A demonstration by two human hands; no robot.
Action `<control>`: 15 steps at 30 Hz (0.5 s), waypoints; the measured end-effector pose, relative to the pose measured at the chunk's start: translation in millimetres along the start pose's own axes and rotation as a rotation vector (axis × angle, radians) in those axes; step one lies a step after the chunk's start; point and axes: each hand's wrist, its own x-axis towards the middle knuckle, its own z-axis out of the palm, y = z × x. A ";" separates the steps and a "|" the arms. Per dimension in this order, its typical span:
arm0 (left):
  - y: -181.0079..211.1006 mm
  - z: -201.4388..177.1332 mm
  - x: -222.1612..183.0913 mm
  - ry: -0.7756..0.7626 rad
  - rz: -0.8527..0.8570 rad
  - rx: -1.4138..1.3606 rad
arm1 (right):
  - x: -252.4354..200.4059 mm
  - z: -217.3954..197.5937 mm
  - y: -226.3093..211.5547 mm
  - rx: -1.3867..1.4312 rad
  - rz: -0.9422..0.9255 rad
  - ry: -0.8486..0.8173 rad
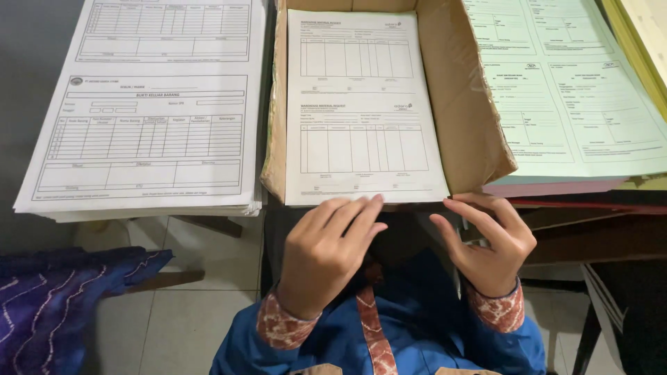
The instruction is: Sorting and reviewing printed forms and documents.
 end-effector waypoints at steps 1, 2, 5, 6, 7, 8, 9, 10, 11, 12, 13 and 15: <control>-2.5 -12.5 -0.3 -0.035 -0.045 -0.024 | -1.4 -1.2 0.2 -0.003 0.041 -0.026; -6.8 -15.1 -8.3 -0.038 -0.046 -0.027 | -4.4 -0.7 3.5 -0.005 0.045 -0.027; -22.8 -19.6 -33.3 0.093 -0.178 0.097 | -10.0 1.3 12.4 -0.043 0.139 0.043; -30.4 -19.3 -42.3 0.116 -0.247 0.172 | -9.6 2.4 14.0 -0.073 0.142 0.055; -38.1 -19.3 -51.2 0.138 -0.317 0.246 | -9.2 3.5 15.3 -0.103 0.144 0.068; -39.4 -18.5 -53.7 0.137 -0.314 0.245 | -8.6 4.3 14.9 -0.105 0.146 0.070; -40.6 -17.9 -56.3 0.156 -0.351 0.239 | -7.9 5.1 14.4 -0.098 0.174 0.078; -41.7 -17.0 -58.5 0.175 -0.388 0.232 | -7.1 5.4 14.0 -0.093 0.202 0.086; -42.8 -14.2 -57.0 0.175 -0.385 0.230 | -7.0 6.6 17.5 -0.096 0.203 0.089; -42.4 -12.7 -57.2 0.171 -0.410 0.213 | -8.2 7.3 20.0 -0.082 0.216 0.082; -42.1 -11.4 -57.6 0.167 -0.436 0.196 | -9.5 8.1 22.3 -0.068 0.229 0.076; -44.8 -7.9 -57.9 0.173 -0.434 0.186 | -8.2 8.4 21.9 -0.078 0.219 0.085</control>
